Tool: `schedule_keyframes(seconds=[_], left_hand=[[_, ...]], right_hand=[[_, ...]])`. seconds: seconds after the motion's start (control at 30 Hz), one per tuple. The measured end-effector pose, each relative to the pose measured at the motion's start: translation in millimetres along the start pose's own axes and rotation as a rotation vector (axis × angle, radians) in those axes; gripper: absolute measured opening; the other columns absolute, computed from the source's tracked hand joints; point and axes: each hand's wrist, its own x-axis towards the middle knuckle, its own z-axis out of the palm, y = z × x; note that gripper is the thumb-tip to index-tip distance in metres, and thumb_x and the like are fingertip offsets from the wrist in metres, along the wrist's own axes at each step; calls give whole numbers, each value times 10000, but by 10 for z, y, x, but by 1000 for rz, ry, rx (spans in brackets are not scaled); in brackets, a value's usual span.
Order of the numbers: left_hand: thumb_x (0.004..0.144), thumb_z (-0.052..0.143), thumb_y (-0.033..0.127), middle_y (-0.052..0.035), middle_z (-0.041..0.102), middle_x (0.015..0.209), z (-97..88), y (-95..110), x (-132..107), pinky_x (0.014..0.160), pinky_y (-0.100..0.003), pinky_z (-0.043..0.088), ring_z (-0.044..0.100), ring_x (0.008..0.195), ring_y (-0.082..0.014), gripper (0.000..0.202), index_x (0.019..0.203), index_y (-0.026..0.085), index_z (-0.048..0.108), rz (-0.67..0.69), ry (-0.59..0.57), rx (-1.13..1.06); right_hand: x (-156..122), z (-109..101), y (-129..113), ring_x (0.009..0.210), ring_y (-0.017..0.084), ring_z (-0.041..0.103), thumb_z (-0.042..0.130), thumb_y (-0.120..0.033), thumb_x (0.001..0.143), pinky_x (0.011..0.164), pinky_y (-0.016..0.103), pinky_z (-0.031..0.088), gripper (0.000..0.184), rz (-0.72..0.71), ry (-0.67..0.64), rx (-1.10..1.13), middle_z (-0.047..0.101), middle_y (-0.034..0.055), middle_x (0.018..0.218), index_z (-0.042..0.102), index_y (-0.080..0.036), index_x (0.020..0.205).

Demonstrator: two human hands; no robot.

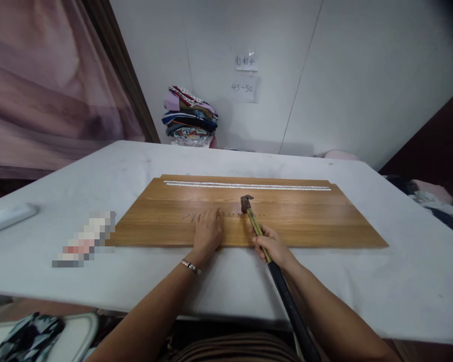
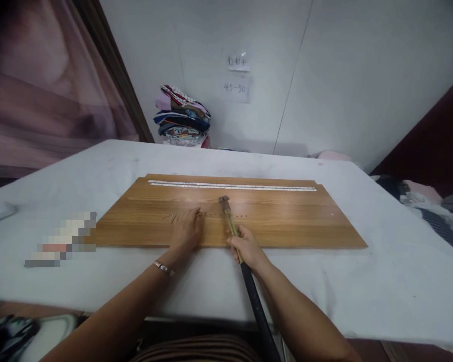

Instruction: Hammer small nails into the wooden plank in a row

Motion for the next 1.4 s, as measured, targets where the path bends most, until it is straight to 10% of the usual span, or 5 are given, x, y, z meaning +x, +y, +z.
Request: schedule_keyframes(seconds=[0.87,1.4], left_hand=[[849,450,219,-58,667,901,-53,1,-31,872,-362,387,590,886,-205,258,1062,183,591,50,54,-132],[841,494,324,-17,615,680,-86,33,-24,726,-316,387,552,697,-168,222,672,194,556,39,-28,-139]], right_hand=[[0,-13,21,250,78,322,519,-295,640,286,179,257,288,-27,-4,17,451,-112,330,463,-180,898],[2,5,13,248,74,332,547,-312,627,277,175,267,286,7,-6,26,454,-114,348,456,-189,869]])
